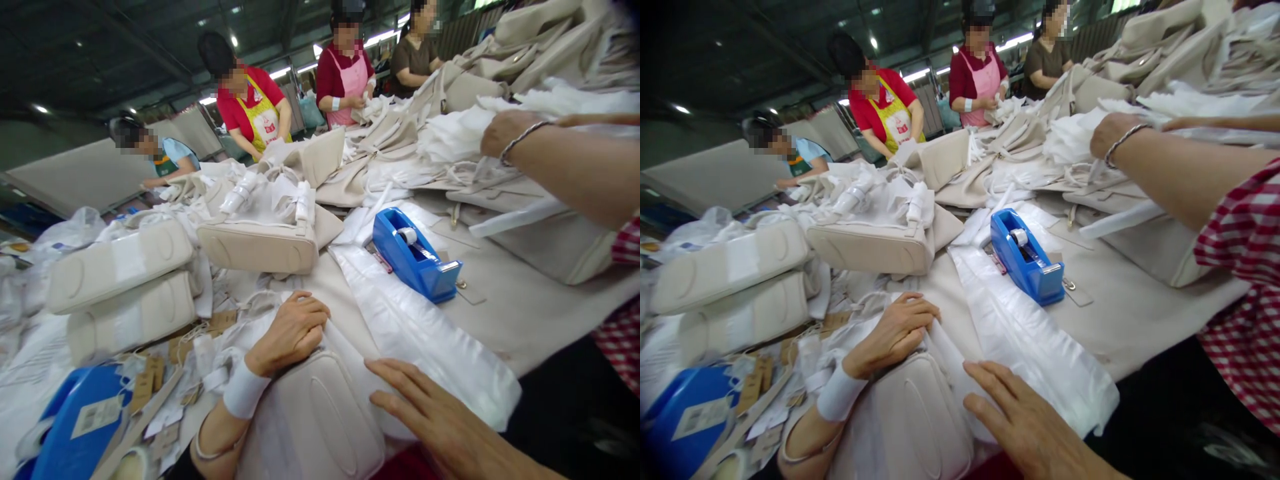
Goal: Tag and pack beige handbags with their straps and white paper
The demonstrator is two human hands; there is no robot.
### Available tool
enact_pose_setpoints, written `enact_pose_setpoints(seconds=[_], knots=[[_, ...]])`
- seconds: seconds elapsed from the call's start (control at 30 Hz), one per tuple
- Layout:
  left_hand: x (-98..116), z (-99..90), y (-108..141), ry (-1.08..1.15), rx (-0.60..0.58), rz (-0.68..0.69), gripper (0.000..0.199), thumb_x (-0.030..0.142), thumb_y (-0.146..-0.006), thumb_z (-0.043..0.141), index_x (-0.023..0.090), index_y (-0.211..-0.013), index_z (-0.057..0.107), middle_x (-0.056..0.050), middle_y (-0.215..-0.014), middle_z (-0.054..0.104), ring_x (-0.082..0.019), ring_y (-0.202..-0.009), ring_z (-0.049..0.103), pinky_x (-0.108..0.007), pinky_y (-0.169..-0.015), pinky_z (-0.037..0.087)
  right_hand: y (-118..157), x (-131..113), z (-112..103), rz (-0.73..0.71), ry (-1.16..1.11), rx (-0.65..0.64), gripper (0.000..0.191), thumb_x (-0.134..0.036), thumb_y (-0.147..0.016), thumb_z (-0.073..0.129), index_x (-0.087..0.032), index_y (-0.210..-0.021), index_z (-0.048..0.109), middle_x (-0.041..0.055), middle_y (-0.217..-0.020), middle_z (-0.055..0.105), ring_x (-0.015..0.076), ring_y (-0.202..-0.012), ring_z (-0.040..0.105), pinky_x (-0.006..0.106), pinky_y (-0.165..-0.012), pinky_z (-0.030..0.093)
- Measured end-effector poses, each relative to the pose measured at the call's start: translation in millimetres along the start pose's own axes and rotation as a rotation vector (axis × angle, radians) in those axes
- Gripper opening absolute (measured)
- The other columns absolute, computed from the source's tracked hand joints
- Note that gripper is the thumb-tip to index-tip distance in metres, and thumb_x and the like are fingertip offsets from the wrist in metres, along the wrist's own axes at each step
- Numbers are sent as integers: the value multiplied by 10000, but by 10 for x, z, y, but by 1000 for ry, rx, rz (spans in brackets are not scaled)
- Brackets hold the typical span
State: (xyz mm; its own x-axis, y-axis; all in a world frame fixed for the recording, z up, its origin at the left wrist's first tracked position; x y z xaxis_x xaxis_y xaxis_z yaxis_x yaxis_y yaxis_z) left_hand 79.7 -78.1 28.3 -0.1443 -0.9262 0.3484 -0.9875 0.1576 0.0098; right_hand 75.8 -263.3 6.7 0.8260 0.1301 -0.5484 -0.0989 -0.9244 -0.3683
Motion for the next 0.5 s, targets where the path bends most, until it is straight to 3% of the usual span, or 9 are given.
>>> enact_pose_setpoints(seconds=[0.13, 0.2, 0.3, 0.4, 0.5], knots=[[7, 3, 19, -6, 11, 11, 153, 144, -801, 366, 183, -731, 497, -17, -1028, 671, -164, -938, 590, -402, -1072, 269, -114, 92, 114, 26, -81, 141, 388, 9, -829, 352, -185, -1058, 597, 120, -1115, 633, 205, -1013, 587, 329, -836, 508], [10, 13, 24, -17, 11, 10, 162, 149, -811, 366, 185, -735, 504, -19, -1014, 675, -168, -936, 588, -402, -1060, 280, -225, 160, 120, 69, -157, 166, 360, -2, -800, 377, -197, -1005, 600, 71, -933, 637, 181, -862, 587, 300, -741, 481], [16, 6, 19, -33, 16, -8, 173, 146, -820, 373, 186, -731, 515, -22, -978, 679, -170, -919, 587, -401, -1049, 286, -368, 358, 176, 291, -268, 155, 352, -33, -662, 487, -205, -957, 574, 7, -823, 612, 165, -785, 565, 284, -724, 442], [41, -39, 29, -49, 49, -27, 172, 148, -824, 394, 189, -736, 537, -24, -921, 674, -174, -897, 580, -401, -1039, 290, -457, 547, 326, 567, -355, 136, 226, -51, -629, 535, -212, -781, 489, -67, -645, 493, 112, -623, 484, 230, -591, 360], [9, -14, 79, -52, 115, -36, 158, 143, -811, 424, 194, -725, 547, -7, -818, 651, -167, -842, 571, -391, -1025, 293, -606, 539, 429, 613, -377, 50, 167, -117, -727, 603, -206, -681, 469, -82, -549, 403, 94, -545, 446, 220, -512, 302]])
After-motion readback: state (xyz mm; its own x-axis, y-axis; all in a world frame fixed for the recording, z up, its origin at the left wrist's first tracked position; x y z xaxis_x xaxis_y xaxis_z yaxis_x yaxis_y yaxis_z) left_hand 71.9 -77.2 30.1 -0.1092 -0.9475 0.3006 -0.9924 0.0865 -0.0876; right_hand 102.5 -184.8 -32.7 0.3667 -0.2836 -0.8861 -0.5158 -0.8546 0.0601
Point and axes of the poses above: each hand's wrist, its own y-axis away from the middle knuckle, its own z-axis out of the palm, x = y × z, the point moved 9 cm from there along -y, towards the middle knuckle
